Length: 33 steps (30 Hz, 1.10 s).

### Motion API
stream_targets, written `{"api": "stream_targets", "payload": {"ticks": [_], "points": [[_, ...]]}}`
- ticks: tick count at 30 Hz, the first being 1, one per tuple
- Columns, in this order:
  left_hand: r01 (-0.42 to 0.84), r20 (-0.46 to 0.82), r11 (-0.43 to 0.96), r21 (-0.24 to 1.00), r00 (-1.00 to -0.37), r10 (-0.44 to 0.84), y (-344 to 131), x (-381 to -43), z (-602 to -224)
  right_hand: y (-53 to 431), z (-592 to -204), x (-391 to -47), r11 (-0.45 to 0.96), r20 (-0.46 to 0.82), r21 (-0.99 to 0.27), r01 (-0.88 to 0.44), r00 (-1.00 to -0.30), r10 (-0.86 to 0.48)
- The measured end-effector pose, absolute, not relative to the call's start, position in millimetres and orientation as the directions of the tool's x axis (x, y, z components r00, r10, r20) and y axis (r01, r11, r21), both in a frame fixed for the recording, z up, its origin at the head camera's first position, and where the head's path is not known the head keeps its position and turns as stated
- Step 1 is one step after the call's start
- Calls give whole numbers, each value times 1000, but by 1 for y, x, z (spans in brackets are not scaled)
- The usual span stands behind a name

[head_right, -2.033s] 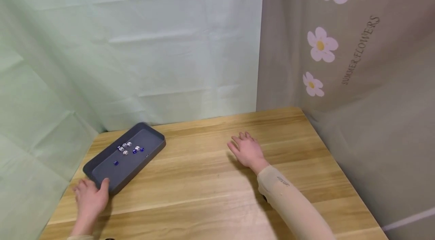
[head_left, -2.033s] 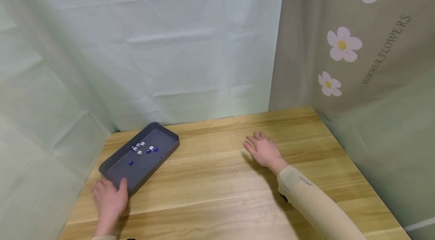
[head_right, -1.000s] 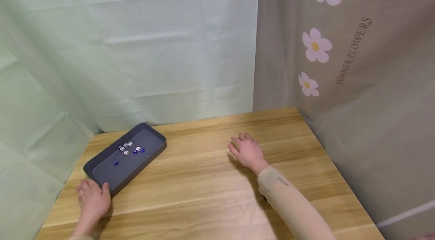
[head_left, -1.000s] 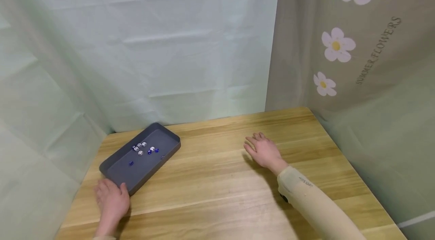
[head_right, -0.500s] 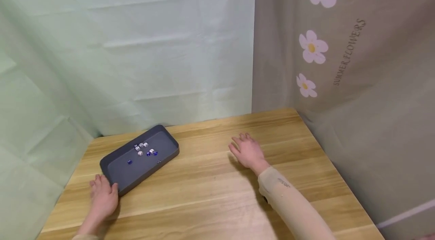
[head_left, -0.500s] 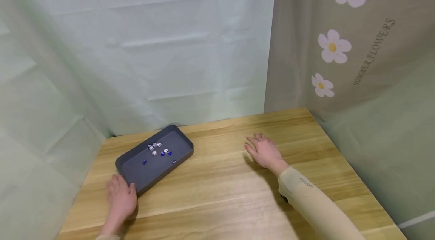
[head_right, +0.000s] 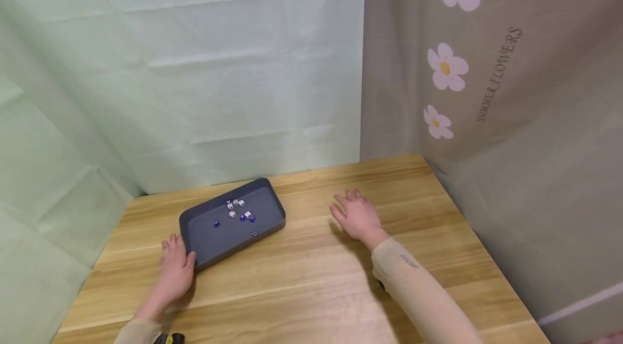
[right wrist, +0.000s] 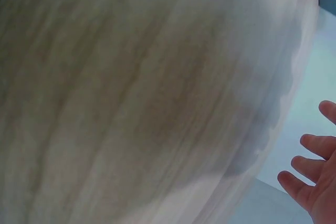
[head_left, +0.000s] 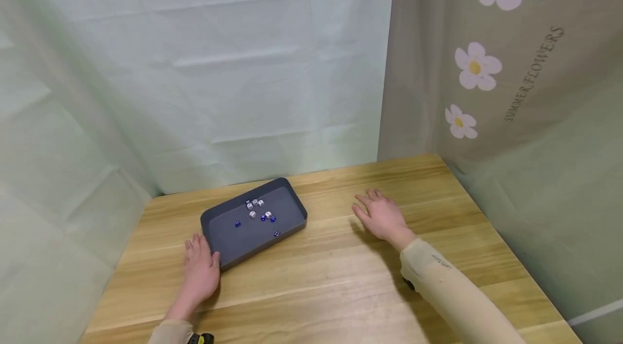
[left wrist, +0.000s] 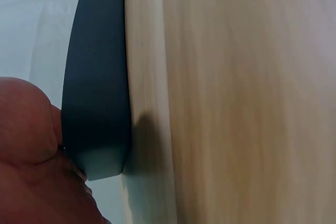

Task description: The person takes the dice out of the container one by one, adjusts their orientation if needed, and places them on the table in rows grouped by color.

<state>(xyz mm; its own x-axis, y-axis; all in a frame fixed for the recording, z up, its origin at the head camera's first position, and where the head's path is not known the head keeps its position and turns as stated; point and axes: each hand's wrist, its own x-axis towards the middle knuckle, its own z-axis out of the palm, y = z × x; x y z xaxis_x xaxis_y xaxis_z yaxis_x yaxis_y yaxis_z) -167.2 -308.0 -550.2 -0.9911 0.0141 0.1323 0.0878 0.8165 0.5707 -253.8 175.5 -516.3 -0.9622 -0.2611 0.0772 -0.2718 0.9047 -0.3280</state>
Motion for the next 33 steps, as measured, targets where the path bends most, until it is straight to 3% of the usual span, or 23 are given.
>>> {"api": "stream_targets", "payload": {"ticks": [6,12,19,27,33], "points": [[96,90,817,569,-994,55,-285,-175,-538,174,-516,-253,907,83,-318,-277,-961,-265],[165,138,780,603,-985,103,-273,-182,-543,172,-516,-252,900,95,-335,-279,-960,-263],[114,50,781,614,-993,106,-257,-194,-536,168,-511,-253,906,100,-316,-281,-960,-262],[176,159,764,621,-982,98,-252,-203,-541,161,-509,-254,906,97,-313,-286,-958,-269],[146,112,801,581,-989,99,-249,-210,-537,158,-507,-258,905,97,-306,-295,-956,-278]]}}
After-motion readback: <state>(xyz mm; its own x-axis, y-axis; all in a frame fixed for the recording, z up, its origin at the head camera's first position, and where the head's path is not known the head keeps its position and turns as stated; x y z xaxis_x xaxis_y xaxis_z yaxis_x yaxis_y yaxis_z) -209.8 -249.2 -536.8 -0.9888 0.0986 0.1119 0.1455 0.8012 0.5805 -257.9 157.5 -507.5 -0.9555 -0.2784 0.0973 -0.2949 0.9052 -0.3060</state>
